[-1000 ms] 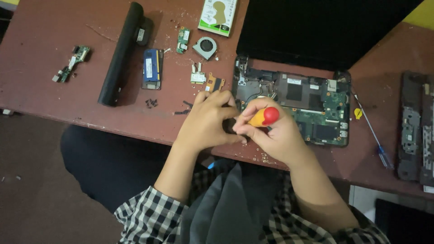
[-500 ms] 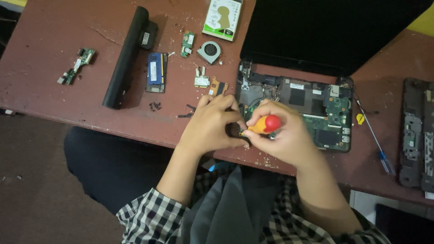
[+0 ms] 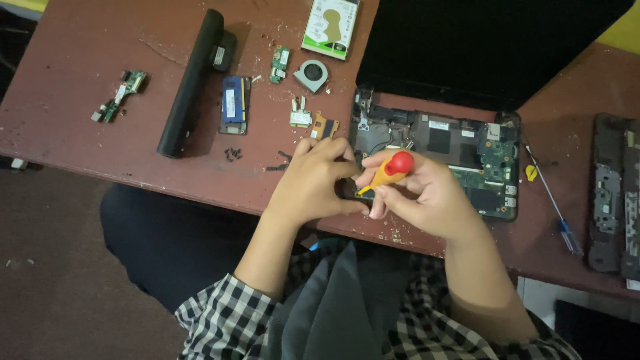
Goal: Using a screwdriver to manipulate and align internal components and boards within a disassembled laptop.
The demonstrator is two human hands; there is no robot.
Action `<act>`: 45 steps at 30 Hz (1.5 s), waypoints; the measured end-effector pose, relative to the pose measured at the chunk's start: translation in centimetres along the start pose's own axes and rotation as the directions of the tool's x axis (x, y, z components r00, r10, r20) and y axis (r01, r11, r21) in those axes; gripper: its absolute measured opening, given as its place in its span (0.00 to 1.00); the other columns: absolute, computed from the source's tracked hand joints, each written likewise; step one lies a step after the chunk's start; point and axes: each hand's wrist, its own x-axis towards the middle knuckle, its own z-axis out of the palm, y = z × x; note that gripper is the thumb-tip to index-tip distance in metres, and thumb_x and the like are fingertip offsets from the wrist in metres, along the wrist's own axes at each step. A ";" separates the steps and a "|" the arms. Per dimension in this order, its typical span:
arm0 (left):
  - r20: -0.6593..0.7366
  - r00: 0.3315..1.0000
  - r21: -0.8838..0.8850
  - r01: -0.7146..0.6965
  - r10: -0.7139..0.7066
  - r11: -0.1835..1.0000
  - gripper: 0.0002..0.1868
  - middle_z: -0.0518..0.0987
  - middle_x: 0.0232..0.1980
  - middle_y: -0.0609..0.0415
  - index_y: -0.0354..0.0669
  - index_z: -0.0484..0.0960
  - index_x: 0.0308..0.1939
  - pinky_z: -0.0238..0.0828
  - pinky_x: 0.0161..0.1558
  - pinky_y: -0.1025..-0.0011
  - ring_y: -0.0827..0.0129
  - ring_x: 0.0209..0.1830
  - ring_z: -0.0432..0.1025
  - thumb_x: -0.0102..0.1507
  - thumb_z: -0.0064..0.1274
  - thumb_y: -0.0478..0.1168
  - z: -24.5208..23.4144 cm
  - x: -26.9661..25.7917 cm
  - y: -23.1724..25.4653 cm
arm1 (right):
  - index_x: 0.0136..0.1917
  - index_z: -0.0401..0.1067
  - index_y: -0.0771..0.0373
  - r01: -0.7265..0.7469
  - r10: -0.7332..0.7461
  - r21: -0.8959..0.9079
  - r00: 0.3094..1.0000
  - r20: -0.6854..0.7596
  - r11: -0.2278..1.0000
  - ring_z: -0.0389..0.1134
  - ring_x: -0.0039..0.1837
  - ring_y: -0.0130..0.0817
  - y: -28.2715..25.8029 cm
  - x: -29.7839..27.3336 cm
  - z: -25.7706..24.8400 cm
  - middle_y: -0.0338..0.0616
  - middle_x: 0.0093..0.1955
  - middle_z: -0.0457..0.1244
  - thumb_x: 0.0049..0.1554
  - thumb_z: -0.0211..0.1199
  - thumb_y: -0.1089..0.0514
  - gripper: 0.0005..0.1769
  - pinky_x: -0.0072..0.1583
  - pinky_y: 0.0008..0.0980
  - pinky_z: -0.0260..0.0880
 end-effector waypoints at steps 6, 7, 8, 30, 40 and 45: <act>-0.008 1.000 0.027 -0.006 0.006 1.000 0.25 0.72 0.36 0.61 0.50 0.81 0.28 0.54 0.53 0.63 0.65 0.43 0.69 0.33 0.72 0.53 0.0 0.0 0.1 | 0.45 0.70 0.72 -0.020 -0.005 -0.174 0.990 -0.144 0.985 0.73 0.42 0.39 0.8 0.5 0.1 0.57 0.41 0.68 0.41 0.73 0.72 0.18 0.44 0.35 0.76; -0.007 1.000 0.026 -0.006 0.006 1.000 0.25 0.72 0.36 0.61 0.50 0.81 0.28 0.54 0.53 0.63 0.65 0.43 0.69 0.33 0.72 0.53 0.0 -0.1 0.1 | 0.45 0.70 0.72 -0.021 -0.005 -0.174 0.989 -0.145 0.985 0.73 0.42 0.39 0.8 0.7 0.2 0.57 0.41 0.68 0.41 0.73 0.72 0.18 0.44 0.35 0.76; -0.006 1.000 0.023 -0.003 0.003 1.000 0.24 0.72 0.37 0.61 0.50 0.81 0.28 0.54 0.53 0.63 0.65 0.43 0.69 0.33 0.72 0.53 0.0 -0.2 0.1 | 0.42 0.69 0.71 -0.001 -0.027 -0.190 0.990 -0.141 0.982 0.73 0.40 0.38 0.8 0.9 0.4 0.54 0.39 0.68 0.41 0.73 0.71 0.17 0.43 0.32 0.76; -0.012 1.000 0.032 -0.011 0.011 0.999 0.25 0.70 0.38 0.63 0.53 0.80 0.27 0.54 0.53 0.64 0.67 0.42 0.68 0.35 0.71 0.59 0.4 -0.2 -0.3 | 0.48 0.72 0.72 0.058 -0.049 -0.169 0.997 0.059 0.984 0.75 0.39 0.36 -0.6 0.2 0.4 0.52 0.35 0.68 0.52 0.59 0.71 0.08 0.40 0.33 0.79; -0.004 1.000 0.045 -0.005 0.005 0.999 0.23 0.70 0.40 0.62 0.52 0.80 0.28 0.53 0.53 0.64 0.68 0.44 0.68 0.40 0.68 0.59 0.9 -0.4 -0.7 | 0.35 0.65 0.70 0.040 -0.037 -0.125 0.999 0.030 0.991 0.74 0.38 0.42 1.0 1.1 0.7 0.54 0.37 0.65 0.43 0.73 0.71 0.15 0.39 0.35 0.76; -0.010 1.000 0.037 -0.014 0.014 0.999 0.24 0.71 0.38 0.59 0.49 0.81 0.29 0.54 0.53 0.62 0.65 0.45 0.69 0.37 0.70 0.56 0.1 -0.4 -0.1 | 0.39 0.63 0.67 -0.012 0.014 -0.152 1.000 0.010 0.988 0.72 0.32 0.34 0.6 0.9 1.1 0.55 0.37 0.68 0.50 0.61 0.71 0.08 0.33 0.27 0.74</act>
